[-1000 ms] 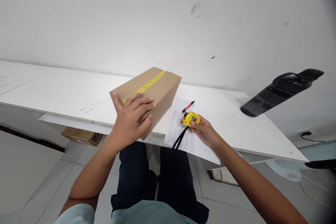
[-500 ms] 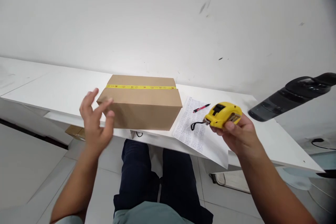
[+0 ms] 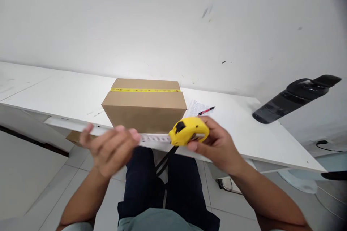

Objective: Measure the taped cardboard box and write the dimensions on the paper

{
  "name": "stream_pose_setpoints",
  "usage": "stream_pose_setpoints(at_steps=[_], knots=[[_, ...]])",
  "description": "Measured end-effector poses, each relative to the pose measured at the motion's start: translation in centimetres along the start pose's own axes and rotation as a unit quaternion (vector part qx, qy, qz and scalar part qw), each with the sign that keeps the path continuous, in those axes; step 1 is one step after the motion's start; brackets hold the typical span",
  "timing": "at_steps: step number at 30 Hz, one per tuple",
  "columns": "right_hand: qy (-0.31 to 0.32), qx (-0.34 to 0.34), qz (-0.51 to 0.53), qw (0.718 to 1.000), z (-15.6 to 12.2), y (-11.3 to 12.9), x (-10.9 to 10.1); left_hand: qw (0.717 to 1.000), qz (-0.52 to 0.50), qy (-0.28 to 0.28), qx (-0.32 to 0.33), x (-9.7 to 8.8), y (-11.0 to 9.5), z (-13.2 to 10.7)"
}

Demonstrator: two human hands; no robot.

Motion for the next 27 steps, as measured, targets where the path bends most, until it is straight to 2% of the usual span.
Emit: stream_pose_setpoints(at_steps=[2, 4, 6, 8, 10, 13, 18, 27], knots=[[-0.089, -0.051, -0.007, 0.995, 1.2, 0.3, -3.3, 0.995, 0.06, -0.021, -0.083, 0.3, 4.1, -2.4], [-0.165, -0.115, -0.016, 0.979, 2.5, 0.5, -6.6, 0.984, 0.051, -0.006, -0.172, 1.3, 8.4, -5.0], [-0.199, -0.144, -0.031, 0.969, 3.8, 0.3, -8.9, 0.968, -0.004, 0.01, -0.25, 2.4, 11.9, -7.3], [-0.203, -0.129, -0.042, 0.97, 5.0, -0.4, -9.9, 0.948, -0.057, 0.03, -0.311, 3.2, 13.8, -9.2], [-0.188, -0.096, -0.047, 0.976, 5.8, -1.5, -9.7, 0.927, -0.101, 0.052, -0.357, 3.8, 14.3, -10.5], [-0.166, -0.081, -0.051, 0.981, 6.3, -2.4, -8.4, 0.91, -0.166, 0.078, -0.371, 4.4, 13.1, -10.8], [-0.174, -0.078, -0.05, 0.98, 6.3, -2.6, -7.8, 0.912, -0.211, 0.097, -0.338, 4.7, 11.1, -9.3], [-0.17, -0.074, -0.053, 0.981, 6.2, -2.5, -8.1, 0.91, -0.196, 0.084, -0.357, 5.1, 11.5, -10.4]])
Point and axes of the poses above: each hand's wrist, its own z-axis towards the middle knuckle, its own x-axis out of the palm, y = z × x, the point moved 6 cm from there along z, towards the middle knuckle, and after that the axes turned 13 degrees about x, right-handed, at the moved point
